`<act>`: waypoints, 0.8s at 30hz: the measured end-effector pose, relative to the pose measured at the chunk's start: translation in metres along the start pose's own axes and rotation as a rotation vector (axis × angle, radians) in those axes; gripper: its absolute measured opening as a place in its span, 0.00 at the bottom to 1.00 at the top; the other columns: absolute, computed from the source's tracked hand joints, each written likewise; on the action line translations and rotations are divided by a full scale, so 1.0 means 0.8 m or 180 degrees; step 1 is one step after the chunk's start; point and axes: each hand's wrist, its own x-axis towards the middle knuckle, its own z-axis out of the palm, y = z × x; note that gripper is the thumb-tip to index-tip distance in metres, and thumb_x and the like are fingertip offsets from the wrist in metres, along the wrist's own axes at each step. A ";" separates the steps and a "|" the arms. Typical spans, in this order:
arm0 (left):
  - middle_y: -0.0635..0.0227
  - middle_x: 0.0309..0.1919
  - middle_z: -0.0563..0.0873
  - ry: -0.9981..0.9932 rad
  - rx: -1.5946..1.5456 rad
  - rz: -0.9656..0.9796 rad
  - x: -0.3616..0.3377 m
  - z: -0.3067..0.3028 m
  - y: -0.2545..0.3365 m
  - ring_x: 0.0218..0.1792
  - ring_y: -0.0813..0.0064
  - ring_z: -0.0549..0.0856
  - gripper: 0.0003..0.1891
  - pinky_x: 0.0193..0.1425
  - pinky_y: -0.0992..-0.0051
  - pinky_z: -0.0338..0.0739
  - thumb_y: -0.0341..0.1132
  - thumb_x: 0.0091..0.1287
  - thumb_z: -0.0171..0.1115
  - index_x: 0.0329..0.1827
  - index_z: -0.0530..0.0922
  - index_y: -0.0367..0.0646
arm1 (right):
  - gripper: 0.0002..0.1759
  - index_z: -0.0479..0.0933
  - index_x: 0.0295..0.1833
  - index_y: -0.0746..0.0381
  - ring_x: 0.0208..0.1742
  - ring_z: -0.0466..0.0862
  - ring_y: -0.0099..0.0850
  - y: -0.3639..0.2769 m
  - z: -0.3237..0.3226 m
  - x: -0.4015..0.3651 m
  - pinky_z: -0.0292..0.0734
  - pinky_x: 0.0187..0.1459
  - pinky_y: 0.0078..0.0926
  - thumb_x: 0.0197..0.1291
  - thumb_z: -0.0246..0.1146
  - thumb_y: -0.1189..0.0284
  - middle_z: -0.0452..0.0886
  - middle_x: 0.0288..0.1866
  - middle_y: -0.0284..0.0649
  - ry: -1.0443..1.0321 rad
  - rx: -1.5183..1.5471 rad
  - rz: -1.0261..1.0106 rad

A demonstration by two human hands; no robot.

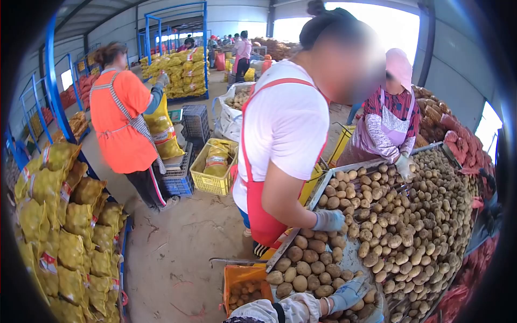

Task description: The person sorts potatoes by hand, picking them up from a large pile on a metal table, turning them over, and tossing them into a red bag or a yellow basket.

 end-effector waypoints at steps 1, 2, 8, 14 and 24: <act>0.45 0.62 0.73 0.0047 -0.0016 0.0001 -0.001 -0.005 0.002 0.64 0.50 0.72 0.27 0.68 0.63 0.65 0.45 0.73 0.51 0.68 0.66 0.36 | 0.39 0.64 0.68 0.52 0.57 0.75 0.43 0.001 0.003 -0.002 0.77 0.48 0.43 0.60 0.51 0.38 0.72 0.63 0.41 0.0039 -0.0025 -0.0030; 0.45 0.63 0.73 -0.0188 -0.0916 -0.0037 0.000 -0.010 0.003 0.65 0.50 0.72 0.28 0.69 0.63 0.65 0.45 0.73 0.51 0.69 0.65 0.36 | 0.38 0.64 0.68 0.52 0.57 0.75 0.43 0.000 0.003 -0.005 0.77 0.48 0.43 0.60 0.51 0.38 0.72 0.63 0.41 0.0049 -0.0061 -0.0055; 0.48 0.66 0.71 -0.0805 -0.0463 0.0685 -0.016 -0.098 0.095 0.66 0.52 0.71 0.29 0.70 0.64 0.63 0.44 0.73 0.51 0.73 0.60 0.37 | 0.37 0.65 0.66 0.53 0.56 0.76 0.42 -0.005 0.012 -0.017 0.77 0.48 0.41 0.61 0.51 0.39 0.72 0.61 0.41 0.0186 -0.0129 -0.0281; 0.48 0.67 0.69 -0.0785 -0.1300 0.1001 0.001 -0.073 0.072 0.67 0.51 0.69 0.30 0.70 0.64 0.63 0.44 0.73 0.51 0.75 0.58 0.41 | 0.36 0.65 0.65 0.54 0.55 0.76 0.41 -0.012 0.020 -0.028 0.77 0.48 0.40 0.61 0.51 0.40 0.72 0.60 0.41 0.0347 -0.0123 -0.0510; 0.51 0.73 0.57 -0.0669 0.2539 0.0450 -0.028 -0.148 -0.065 0.73 0.47 0.56 0.35 0.76 0.50 0.46 0.55 0.66 0.51 0.73 0.61 0.48 | 0.34 0.66 0.63 0.56 0.53 0.77 0.39 -0.023 0.023 -0.058 0.77 0.48 0.38 0.62 0.52 0.42 0.73 0.58 0.42 0.0613 -0.0022 -0.0840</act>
